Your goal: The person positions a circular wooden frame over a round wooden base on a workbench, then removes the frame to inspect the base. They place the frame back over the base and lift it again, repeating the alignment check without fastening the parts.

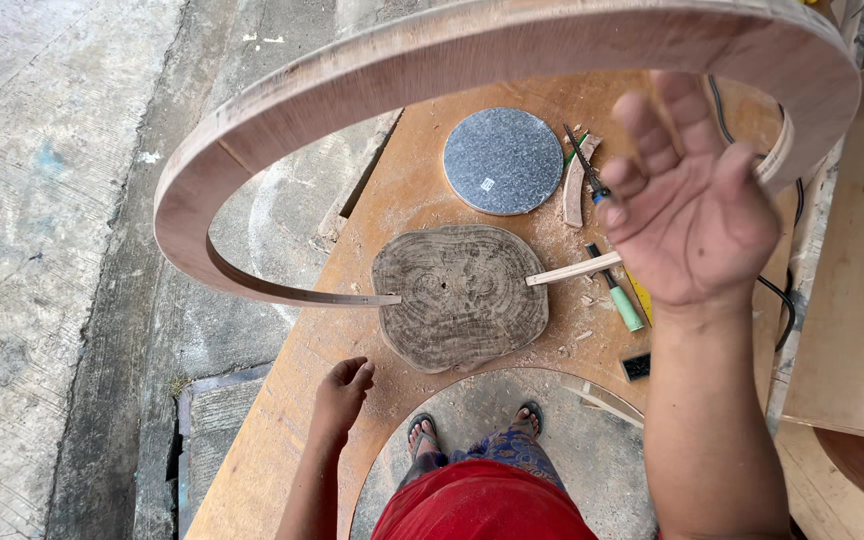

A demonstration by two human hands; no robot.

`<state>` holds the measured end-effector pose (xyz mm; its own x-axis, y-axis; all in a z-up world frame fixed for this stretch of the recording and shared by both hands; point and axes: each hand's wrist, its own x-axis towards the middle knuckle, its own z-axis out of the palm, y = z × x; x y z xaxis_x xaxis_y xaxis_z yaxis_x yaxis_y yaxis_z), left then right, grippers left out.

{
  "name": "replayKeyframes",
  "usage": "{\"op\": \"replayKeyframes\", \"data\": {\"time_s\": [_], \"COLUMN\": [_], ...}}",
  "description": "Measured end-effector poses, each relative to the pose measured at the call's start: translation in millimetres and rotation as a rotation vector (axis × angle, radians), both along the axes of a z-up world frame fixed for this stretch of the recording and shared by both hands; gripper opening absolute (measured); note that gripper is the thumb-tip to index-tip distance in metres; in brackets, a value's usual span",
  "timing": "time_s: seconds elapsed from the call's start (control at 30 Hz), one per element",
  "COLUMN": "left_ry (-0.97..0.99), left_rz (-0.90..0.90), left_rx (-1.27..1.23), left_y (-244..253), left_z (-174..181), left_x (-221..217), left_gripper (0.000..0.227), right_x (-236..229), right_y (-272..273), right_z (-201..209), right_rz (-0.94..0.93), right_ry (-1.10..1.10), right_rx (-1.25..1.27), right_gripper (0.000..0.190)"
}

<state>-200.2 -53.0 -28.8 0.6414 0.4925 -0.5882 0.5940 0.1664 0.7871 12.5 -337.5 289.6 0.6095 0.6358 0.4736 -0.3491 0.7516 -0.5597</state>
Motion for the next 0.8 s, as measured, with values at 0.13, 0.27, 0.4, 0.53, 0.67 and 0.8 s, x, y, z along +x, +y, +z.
{"op": "replayKeyframes", "data": {"time_s": [0.13, 0.27, 0.4, 0.53, 0.67, 0.8], "left_ry": [-0.100, -0.109, -0.178, -0.196, -0.182, -0.151], "left_rz": [0.040, 0.075, 0.166, 0.269, 0.350, 0.340], "left_rx": [0.002, 0.060, 0.013, 0.044, 0.101, 0.152], "left_y": [11.9, 19.0, 14.3, 6.6, 2.4, 1.1], "left_z": [-22.6, 12.1, 7.5, -24.8, -35.1, -24.0], "left_x": [6.2, 32.8, 77.9, 104.6, 112.4, 112.0], "left_gripper": [0.054, 0.068, 0.083, 0.078, 0.057, 0.051], "right_x": [-0.8, 8.7, 32.6, 49.6, 68.2, 61.5], "right_y": [-17.2, -45.6, -53.1, -27.5, -30.4, -18.6], "right_z": [-93.7, -204.0, -300.4, -332.5, -376.0, -353.4], "right_rz": [-0.313, -0.504, -0.750, -0.735, -0.907, -1.063], "right_ry": [-0.027, 0.279, 0.501, 0.596, 0.471, 0.353], "right_rx": [-0.540, -1.025, -1.262, -1.117, -1.257, -1.380], "right_gripper": [0.055, 0.026, 0.033, 0.071, 0.053, 0.039]}}
